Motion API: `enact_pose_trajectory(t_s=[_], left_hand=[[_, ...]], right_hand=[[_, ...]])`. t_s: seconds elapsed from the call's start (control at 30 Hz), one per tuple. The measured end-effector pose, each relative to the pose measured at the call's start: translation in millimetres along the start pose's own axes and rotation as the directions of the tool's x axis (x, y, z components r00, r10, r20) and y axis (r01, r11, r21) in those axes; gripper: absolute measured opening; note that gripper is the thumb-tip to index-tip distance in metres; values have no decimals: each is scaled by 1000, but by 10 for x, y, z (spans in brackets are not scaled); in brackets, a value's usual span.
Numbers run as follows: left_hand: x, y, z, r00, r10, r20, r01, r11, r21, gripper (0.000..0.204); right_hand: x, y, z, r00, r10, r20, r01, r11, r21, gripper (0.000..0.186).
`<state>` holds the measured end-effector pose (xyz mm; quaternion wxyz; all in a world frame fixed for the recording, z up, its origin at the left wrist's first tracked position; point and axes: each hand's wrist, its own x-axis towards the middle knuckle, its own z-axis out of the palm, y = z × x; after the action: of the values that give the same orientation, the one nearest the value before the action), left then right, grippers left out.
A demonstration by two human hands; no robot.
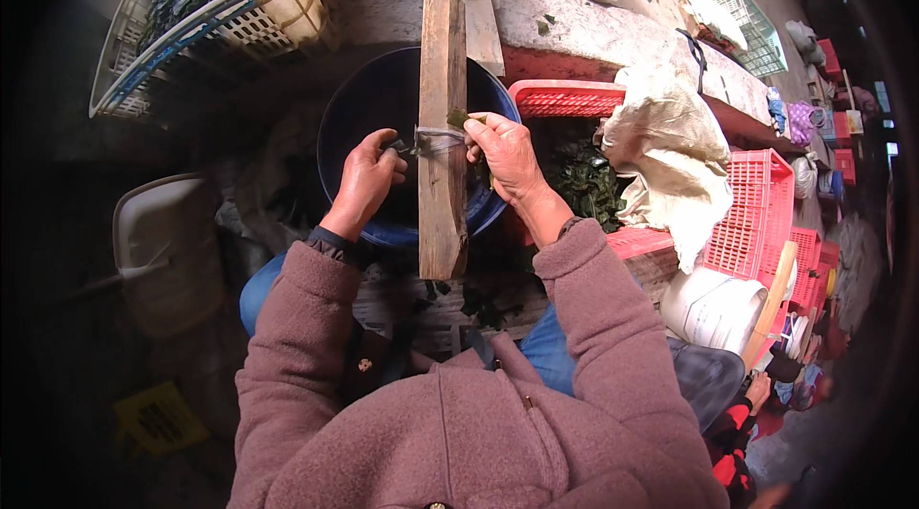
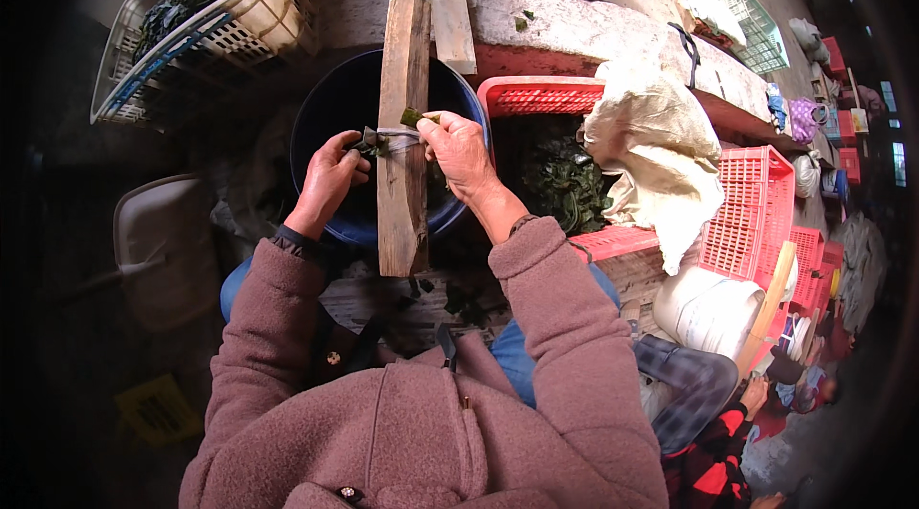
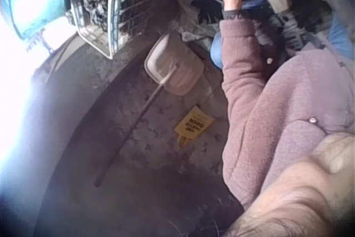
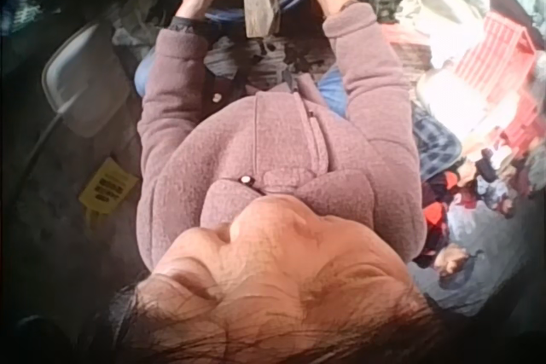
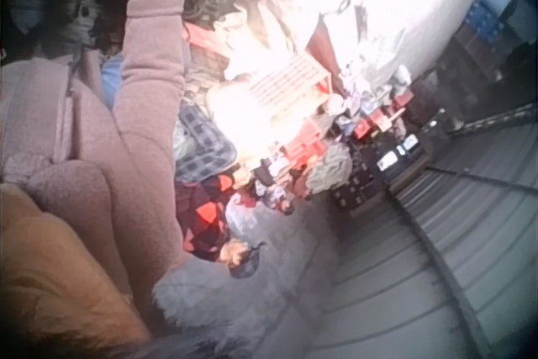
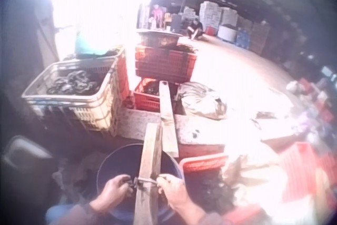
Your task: The person sits and repeatedly picks up green leaves from a red basket, tears off pieces by hand, and drops them into a blue bucket. The hands work continuously with the leaves, handling them one at a time and occasionally adjusting the pile in the basket.
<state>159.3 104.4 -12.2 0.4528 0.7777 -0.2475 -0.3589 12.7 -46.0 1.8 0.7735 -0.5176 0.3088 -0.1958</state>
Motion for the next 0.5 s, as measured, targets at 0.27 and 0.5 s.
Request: enact_pose_trajectory(t_s=[0.27,0.5], left_hand=[[-416,413,4,718,598,-356,-662,745,-83,22],[-679,751,881,853,506,123,-463,845,-267,34]], right_hand=[[-369,-314,-336,998,30,49,-45,941,335,28],[-715,-363,-401,997,-5,79,-31,895,445,21]])
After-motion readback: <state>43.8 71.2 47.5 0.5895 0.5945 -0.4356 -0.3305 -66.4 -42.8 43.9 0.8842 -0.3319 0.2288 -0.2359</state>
